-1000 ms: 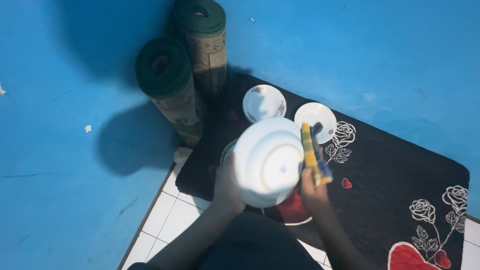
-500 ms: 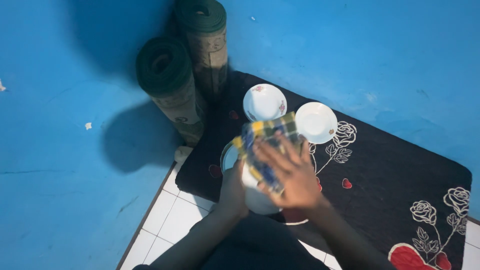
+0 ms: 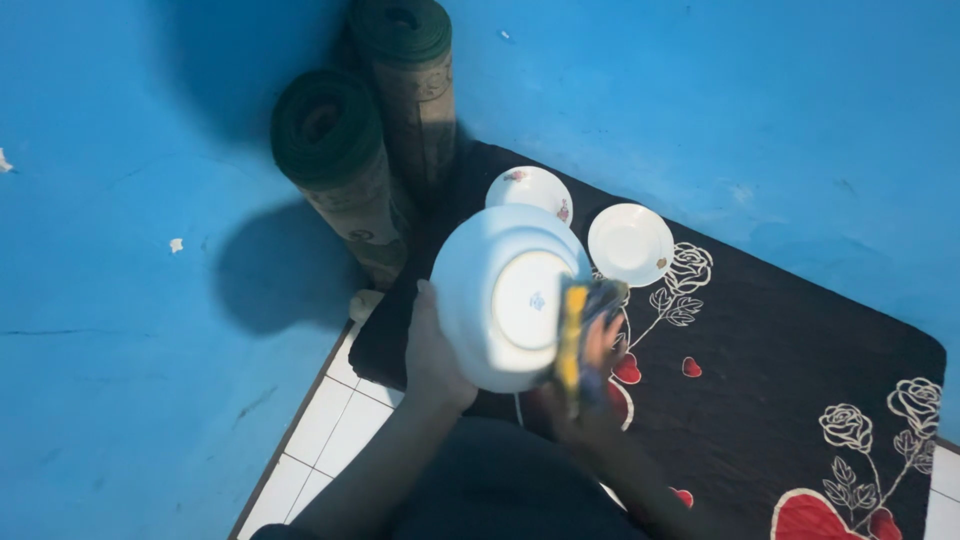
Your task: Wiping ceramic plates clean with a cloth.
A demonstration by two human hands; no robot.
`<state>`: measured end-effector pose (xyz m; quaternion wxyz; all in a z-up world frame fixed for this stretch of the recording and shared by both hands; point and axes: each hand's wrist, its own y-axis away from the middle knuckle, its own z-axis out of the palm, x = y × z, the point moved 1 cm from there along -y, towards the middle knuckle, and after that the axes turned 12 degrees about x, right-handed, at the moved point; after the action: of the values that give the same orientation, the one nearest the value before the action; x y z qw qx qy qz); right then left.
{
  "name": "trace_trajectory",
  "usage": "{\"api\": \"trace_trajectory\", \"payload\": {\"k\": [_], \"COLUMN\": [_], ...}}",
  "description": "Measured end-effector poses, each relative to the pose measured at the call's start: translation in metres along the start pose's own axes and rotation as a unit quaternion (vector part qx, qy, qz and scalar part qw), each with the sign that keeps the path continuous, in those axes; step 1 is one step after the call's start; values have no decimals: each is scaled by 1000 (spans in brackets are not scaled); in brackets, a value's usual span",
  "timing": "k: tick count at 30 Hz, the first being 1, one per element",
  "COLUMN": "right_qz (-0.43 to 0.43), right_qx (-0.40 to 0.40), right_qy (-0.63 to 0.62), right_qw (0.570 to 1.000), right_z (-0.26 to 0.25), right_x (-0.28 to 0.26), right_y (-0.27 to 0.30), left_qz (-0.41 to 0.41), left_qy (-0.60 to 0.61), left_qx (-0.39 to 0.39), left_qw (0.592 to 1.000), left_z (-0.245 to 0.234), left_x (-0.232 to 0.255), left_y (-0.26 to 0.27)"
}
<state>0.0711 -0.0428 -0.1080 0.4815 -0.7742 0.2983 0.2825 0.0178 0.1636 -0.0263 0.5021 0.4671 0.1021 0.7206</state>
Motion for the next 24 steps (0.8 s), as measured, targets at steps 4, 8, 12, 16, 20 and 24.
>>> {"api": "trace_trajectory", "payload": {"k": [4,8,12,16,20,24], "right_qz": [-174,-270,-222,-81,47,226], "right_qx": [-50,-85,-121,-126,-84,-32], "right_qy": [198,323,272,130,-2,-165], "right_qw": [963,903,929,980,995,959], "right_z": [6,6,-4,-10,-19,-15], "right_x": [-24,-55,-71,-57,-44,5], "right_y": [5,-30,-84,-102,-102,-42], "left_qz": [-15,29,-48,-67,-69,-4], "left_qy": [61,12,52,-1,-63,-50], "left_qx": [14,-80,-107,-64,-8,-21], "left_qw": [998,996,992,996,996,999], "left_z": [-4,-4,-4,3,-1,1], "left_x": [-19,-29,-35,-24,-20,-12], "left_y": [-5,6,5,13,14,12]}}
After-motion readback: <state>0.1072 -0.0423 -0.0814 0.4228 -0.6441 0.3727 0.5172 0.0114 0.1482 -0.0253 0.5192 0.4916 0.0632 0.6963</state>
